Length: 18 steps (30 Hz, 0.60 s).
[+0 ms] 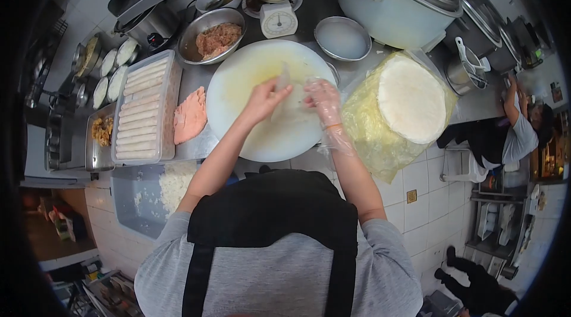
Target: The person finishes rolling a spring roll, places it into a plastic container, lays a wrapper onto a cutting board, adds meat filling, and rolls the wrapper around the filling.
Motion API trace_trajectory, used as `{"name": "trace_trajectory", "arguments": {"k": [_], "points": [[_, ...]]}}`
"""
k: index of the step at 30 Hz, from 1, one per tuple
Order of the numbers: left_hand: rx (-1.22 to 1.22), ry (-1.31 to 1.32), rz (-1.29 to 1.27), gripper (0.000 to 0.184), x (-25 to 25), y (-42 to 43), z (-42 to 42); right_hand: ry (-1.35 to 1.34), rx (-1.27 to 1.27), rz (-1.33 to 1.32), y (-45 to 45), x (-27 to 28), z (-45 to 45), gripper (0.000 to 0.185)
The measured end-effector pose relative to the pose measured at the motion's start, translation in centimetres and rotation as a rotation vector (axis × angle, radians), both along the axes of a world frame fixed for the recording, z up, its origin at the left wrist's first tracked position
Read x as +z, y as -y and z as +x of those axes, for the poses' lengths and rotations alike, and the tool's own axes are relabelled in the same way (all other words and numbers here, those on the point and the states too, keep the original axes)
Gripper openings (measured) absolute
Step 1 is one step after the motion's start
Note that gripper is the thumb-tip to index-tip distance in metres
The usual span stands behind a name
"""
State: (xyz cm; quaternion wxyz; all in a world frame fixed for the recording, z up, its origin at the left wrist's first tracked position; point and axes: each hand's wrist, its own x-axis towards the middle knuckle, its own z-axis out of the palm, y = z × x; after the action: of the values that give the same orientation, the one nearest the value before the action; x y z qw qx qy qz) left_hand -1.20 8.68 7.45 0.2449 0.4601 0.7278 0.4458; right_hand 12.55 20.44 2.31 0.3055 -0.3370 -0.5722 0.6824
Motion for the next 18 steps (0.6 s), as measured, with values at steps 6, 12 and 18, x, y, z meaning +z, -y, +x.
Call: {"name": "trace_trajectory", "arguments": {"k": [6, 12, 18], "points": [[0.136, -0.34, 0.068, 0.045, -4.9, -1.5, -1.0, 0.014, -0.398, 0.233, -2.9, -0.1, 9.7, 0.023], [-0.048, -0.319, -0.205, 0.028, -6.8, -4.3, -1.8, 0.158, -0.507, 0.201, -1.1, 0.6, 17.3, 0.016], [0.194, -0.163, 0.096, 0.038, -3.7, -11.8, -7.1, 0.103, -0.523, 0.188, 0.5, 0.8, 18.0, 0.017]]}}
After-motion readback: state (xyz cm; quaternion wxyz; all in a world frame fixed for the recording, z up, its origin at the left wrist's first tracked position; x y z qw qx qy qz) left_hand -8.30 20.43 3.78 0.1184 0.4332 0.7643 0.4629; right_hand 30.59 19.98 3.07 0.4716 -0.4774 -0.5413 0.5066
